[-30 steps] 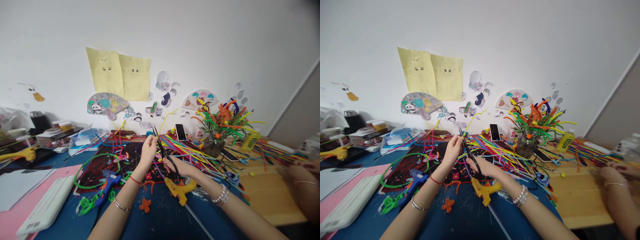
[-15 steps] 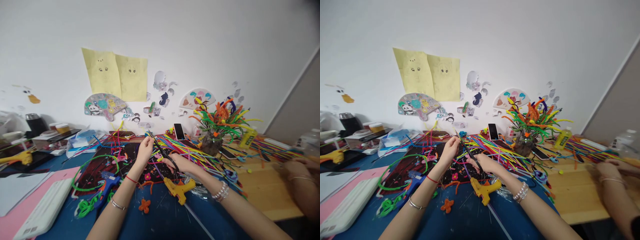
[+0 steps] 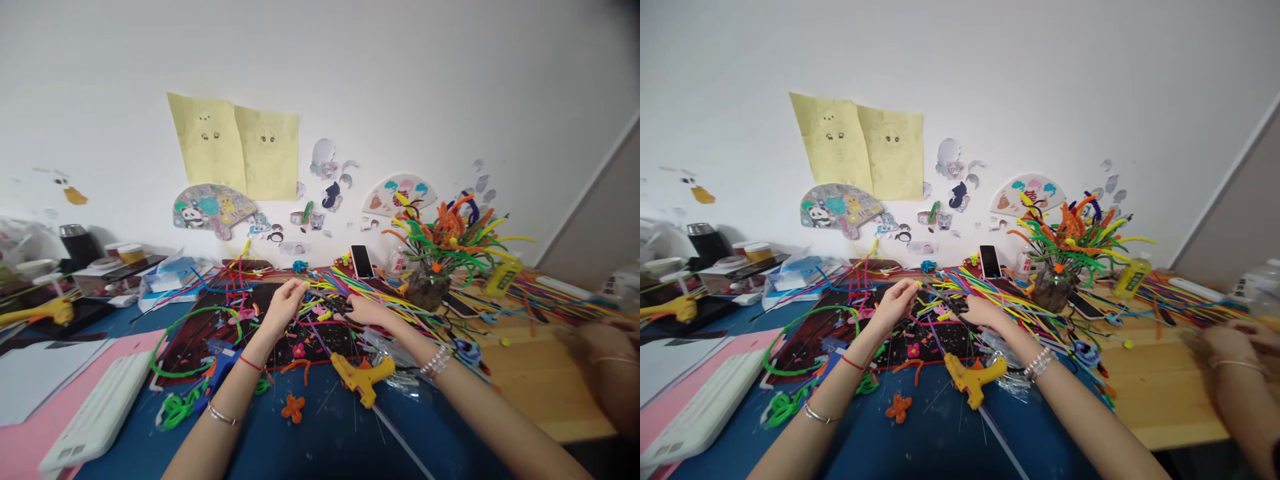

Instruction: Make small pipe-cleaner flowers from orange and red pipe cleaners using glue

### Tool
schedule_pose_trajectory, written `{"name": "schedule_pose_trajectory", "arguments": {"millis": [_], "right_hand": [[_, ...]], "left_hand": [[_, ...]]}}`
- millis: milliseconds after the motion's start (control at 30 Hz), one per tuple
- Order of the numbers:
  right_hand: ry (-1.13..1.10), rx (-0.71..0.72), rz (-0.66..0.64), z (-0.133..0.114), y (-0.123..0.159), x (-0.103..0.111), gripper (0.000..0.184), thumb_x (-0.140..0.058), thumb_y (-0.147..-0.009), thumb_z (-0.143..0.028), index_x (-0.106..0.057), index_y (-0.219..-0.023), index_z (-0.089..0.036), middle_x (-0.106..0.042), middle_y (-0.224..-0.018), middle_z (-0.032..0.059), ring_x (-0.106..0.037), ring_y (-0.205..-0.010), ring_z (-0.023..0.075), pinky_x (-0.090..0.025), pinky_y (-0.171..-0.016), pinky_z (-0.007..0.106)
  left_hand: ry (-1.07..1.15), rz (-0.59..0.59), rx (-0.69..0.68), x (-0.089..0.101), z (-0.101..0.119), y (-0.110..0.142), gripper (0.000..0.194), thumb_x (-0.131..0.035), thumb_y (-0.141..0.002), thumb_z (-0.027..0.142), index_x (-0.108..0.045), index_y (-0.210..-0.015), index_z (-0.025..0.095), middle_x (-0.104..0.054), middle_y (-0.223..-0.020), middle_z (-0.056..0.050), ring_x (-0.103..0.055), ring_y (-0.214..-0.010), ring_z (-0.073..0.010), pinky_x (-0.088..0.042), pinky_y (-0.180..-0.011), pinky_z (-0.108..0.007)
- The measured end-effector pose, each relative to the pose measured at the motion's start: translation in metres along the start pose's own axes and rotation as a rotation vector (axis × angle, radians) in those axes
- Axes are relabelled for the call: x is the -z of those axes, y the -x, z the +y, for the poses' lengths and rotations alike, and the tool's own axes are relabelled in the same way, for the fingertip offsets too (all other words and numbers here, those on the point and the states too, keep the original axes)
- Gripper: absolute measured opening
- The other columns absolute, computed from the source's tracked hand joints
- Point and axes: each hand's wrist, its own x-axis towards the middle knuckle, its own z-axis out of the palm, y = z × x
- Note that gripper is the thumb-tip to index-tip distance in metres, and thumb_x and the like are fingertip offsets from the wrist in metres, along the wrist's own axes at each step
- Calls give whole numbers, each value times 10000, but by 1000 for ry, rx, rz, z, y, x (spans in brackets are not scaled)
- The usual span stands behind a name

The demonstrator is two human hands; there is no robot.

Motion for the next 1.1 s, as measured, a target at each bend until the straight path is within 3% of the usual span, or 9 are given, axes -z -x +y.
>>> {"name": "schedule_pose_trajectory", "arguments": {"millis": [100, 200, 433, 667, 767, 833, 967, 1033, 1100], "right_hand": [[-22, 38, 102, -4, -1, 2, 292, -661, -846, -377, -638, -1004, -133, -652, -1077, 95, -619, -989, 223, -476, -896, 425], [-108, 132, 179, -27, 8, -7, 312, -664, -816, -323, -653, -1066, -137, -633, -1192, 132, -589, -1100, 246, -443, -972, 400], [-296, 199, 188, -83, 49, -38, 260, -573, -858, -369, -715, -864, -152, -746, -894, 69, -687, -821, 207, -533, -747, 302], [-224, 163, 242, -87, 84, -57, 141, -595, -827, -266, -684, -736, -205, -713, -792, 36, -631, -755, 198, -480, -728, 314], [-270, 74, 229, -82, 96, -67, 160, -579, -836, -298, -679, -754, -206, -698, -766, 32, -623, -726, 190, -475, -687, 303], [-392, -37, 189, -78, 101, -73, 184, -584, -823, -340, -679, -755, -197, -682, -718, 26, -611, -675, 178, -471, -631, 287], [-643, -223, 71, -78, 107, -75, 247, -595, -798, -385, -647, -662, -186, -608, -607, -4, -560, -600, 141, -458, -596, 263], [-671, -244, 18, -79, 109, -72, 275, -583, -810, -396, -632, -639, -185, -595, -593, -7, -561, -605, 138, -465, -615, 263], [-587, -172, -35, -75, 111, -65, 306, -529, -855, -400, -647, -669, -186, -630, -646, 13, -591, -655, 154, -477, -649, 274]], "left_hand": [[-44, -27, -14, 4, 1, 11, 332, -590, -823, 501, -552, -806, 171, -347, -514, 103, -267, -402, -47, -195, -400, -167], [-117, -53, -26, 4, 1, 26, 311, -531, -864, 484, -547, -816, 177, -350, -522, 97, -278, -414, -63, -220, -405, -178], [-394, -53, -133, -5, 3, 65, 226, -473, -917, 339, -556, -772, 187, -440, -610, 50, -391, -549, -110, -319, -527, -220], [-716, -126, -224, -11, 10, 106, 214, -449, -926, 218, -583, -759, 202, -559, -703, 6, -503, -613, -136, -362, -577, -233], [-1043, -93, -406, -14, 5, 121, 221, -420, -951, 216, -633, -898, 190, -638, -783, -38, -592, -622, -147, -418, -543, -229], [-1147, -24, -560, -17, -3, 129, 208, -446, -958, 232, -638, -1016, 177, -697, -861, -73, -656, -680, -162, -483, -583, -237], [-1038, 34, -703, -22, -19, 136, 206, -526, -931, 184, -645, -1099, 187, -745, -964, -89, -710, -828, -180, -549, -752, -262], [-881, 50, -661, -24, -23, 137, 188, -561, -906, 157, -680, -1045, 200, -757, -946, -76, -718, -826, -177, -560, -764, -259], [-661, 74, -496, -27, -21, 138, 127, -606, -873, 169, -715, -928, 204, -767, -872, -61, -724, -763, -176, -574, -718, -256]]}}
